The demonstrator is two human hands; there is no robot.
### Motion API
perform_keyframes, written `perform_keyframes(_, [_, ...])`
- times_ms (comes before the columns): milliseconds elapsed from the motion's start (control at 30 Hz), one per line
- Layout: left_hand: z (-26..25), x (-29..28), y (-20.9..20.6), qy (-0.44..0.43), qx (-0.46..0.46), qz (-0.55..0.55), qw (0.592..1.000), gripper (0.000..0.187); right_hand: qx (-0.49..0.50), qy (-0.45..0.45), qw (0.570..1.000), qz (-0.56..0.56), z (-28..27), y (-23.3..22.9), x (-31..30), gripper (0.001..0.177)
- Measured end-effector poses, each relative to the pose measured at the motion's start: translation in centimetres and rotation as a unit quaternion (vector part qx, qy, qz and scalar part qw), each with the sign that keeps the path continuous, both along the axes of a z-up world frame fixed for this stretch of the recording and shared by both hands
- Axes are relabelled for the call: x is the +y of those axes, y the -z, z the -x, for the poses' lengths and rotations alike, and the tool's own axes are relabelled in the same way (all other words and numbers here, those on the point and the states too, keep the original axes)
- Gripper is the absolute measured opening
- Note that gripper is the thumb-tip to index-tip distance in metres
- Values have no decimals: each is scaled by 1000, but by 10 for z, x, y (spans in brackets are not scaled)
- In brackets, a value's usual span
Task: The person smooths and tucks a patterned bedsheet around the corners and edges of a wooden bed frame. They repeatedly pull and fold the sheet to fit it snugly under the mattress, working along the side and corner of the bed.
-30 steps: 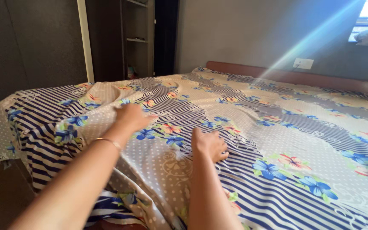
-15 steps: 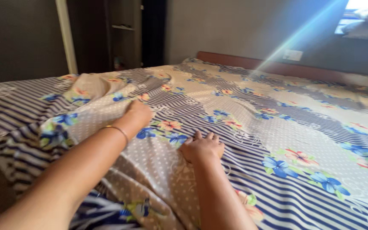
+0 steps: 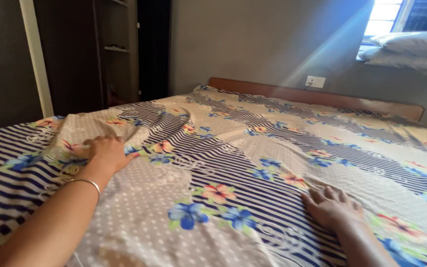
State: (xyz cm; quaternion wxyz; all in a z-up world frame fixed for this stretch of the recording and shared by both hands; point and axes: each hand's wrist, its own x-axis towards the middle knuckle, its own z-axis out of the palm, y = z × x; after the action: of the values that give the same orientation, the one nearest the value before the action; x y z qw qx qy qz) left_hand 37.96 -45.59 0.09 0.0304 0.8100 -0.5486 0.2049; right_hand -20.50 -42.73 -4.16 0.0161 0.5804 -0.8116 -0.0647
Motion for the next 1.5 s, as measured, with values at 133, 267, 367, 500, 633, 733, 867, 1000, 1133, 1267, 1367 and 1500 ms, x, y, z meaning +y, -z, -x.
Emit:
perform_keyframes(133, [-48,-59,29,93,-39,-27,995,32,56,25,998,-34,8,19,-55,77])
perform_keyframes(267, [-54,-81,43,120,17,-18,992,30,-121,43,991,-34,-51,24,-103,89])
perform_keyframes(367, [-51,-72,42,105,101,34,989,29,-209,22,977,-18,-177,9,-109,101])
perform_keyframes(500, [-49,-63,42,99,113,117,982,29,-28,-122,986,-113,-373,-26,-77,82])
perform_keyframes(633, [-51,-64,44,105,133,168,971,30,70,-314,940,-109,-445,-40,-36,65])
perform_keyframes(733, [-51,-69,42,105,162,211,958,30,-88,-350,931,-52,-438,-43,11,71])
perform_keyframes(867, [-54,-62,37,104,184,212,954,34,-166,-401,901,2,-399,-49,86,78])
perform_keyframes(1000, [-85,-67,49,64,200,114,971,35,-85,-375,922,49,-338,-60,155,69])
perform_keyframes(1133, [-141,-66,52,76,214,103,968,42,-157,-175,971,-36,-288,-75,207,68])
perform_keyframes(1267, [-168,-36,37,19,129,168,977,105,-121,-137,983,27,-257,-66,242,62])
perform_keyframes(1367, [-174,-14,16,137,179,21,974,70,-26,-164,982,90,-260,-52,260,53])
perform_keyframes(1500, [-175,-15,13,175,80,-32,981,53,65,-130,988,60,-297,-56,282,48])
